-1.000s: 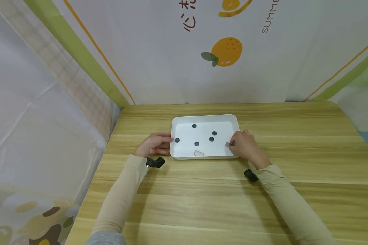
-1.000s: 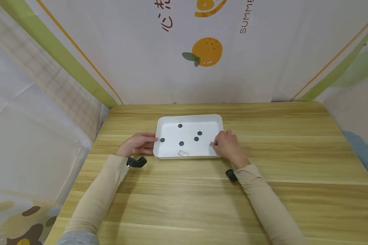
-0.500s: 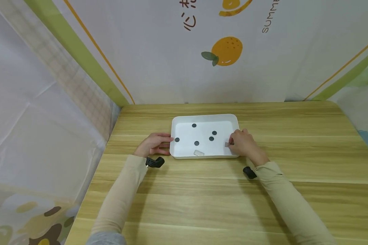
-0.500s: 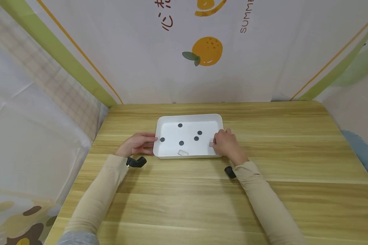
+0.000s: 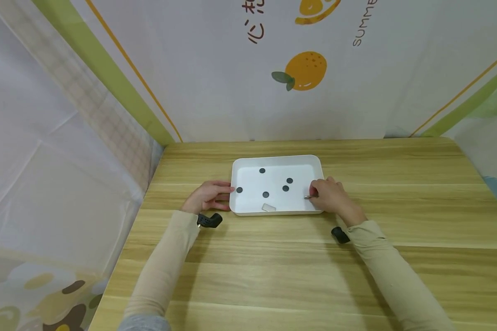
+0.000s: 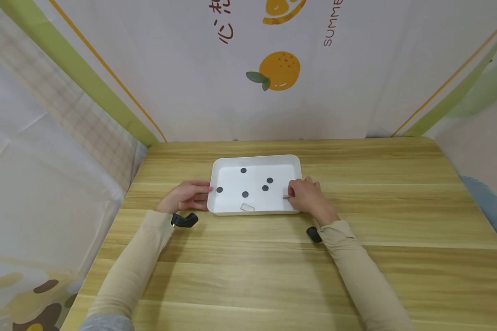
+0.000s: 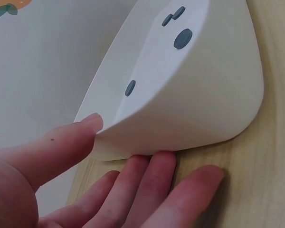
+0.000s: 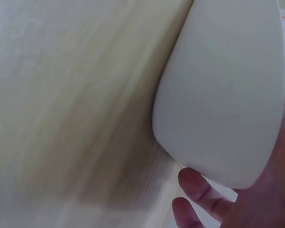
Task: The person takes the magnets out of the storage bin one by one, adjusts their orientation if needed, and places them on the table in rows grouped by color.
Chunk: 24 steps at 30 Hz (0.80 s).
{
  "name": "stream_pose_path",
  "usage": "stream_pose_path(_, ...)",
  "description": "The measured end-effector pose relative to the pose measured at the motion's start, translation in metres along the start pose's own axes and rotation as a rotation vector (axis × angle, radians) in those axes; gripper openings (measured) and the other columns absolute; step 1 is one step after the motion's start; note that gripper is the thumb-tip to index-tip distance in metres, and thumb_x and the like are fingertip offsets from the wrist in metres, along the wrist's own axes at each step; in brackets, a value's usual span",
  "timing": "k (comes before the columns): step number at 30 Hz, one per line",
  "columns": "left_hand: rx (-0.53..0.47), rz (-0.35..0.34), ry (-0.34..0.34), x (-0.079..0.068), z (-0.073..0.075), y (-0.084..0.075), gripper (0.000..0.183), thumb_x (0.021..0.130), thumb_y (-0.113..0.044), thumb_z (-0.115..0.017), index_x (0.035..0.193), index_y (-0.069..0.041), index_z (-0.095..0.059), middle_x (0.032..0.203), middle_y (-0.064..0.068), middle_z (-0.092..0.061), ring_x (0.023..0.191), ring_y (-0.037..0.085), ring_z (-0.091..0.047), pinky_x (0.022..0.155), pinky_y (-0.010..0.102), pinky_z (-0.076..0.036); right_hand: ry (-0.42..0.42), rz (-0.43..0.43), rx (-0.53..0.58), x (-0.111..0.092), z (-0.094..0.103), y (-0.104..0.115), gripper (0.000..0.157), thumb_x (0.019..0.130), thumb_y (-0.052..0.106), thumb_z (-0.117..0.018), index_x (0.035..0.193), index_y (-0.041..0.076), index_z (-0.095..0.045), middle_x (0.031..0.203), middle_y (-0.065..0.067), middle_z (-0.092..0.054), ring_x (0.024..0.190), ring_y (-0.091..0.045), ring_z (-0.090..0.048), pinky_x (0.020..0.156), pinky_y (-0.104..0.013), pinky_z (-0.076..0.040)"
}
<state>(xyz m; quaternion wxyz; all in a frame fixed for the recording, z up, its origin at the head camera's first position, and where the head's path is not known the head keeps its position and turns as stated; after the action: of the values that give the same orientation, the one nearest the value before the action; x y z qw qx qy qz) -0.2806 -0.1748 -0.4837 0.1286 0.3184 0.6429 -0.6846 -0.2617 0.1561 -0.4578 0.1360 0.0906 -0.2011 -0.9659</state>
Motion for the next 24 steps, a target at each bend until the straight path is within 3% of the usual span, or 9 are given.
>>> stream_pose_path(14,0.028,-0.012,-0.011,-0.0024,-0.0033,-0.0032,0.046,0.096,-0.011,-0.060,0.140,-0.005,-0.047,0.128,0.018,-0.060,0.101,0.027,-0.067,0.077,0.042,-0.060,-0.008,0.030,0.003,-0.0036,-0.0006,0.0010,0.002,0.085,0.012,-0.067,0.083,0.011,-0.067,0.088,-0.004,-0.067,0.088,-0.029,-0.045,0.076,-0.046,-0.033)
stream_pose_path(24,0.054,-0.004,-0.040,-0.0022,-0.0020,-0.0062,0.047,0.096,-0.009,-0.059,0.141,-0.006,-0.048,0.136,0.021,-0.055,0.103,0.026,-0.065,0.071,0.039,-0.060,-0.039,0.052,-0.008,-0.0058,-0.0006,0.0027,0.008,0.087,0.010,-0.064,0.089,0.012,-0.071,0.097,-0.006,-0.068,0.092,-0.031,-0.049,0.081,-0.051,-0.035)
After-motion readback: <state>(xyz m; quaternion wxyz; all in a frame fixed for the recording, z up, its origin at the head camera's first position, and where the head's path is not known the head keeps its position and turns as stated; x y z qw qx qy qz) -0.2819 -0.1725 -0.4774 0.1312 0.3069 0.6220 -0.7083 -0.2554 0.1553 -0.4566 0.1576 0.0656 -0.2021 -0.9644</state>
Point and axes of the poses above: each hand's wrist, its own x-axis towards the middle knuckle, its own z-axis out of the back of the hand, y = z × x, the point moved 6 cm from there along x, towards the middle knuckle
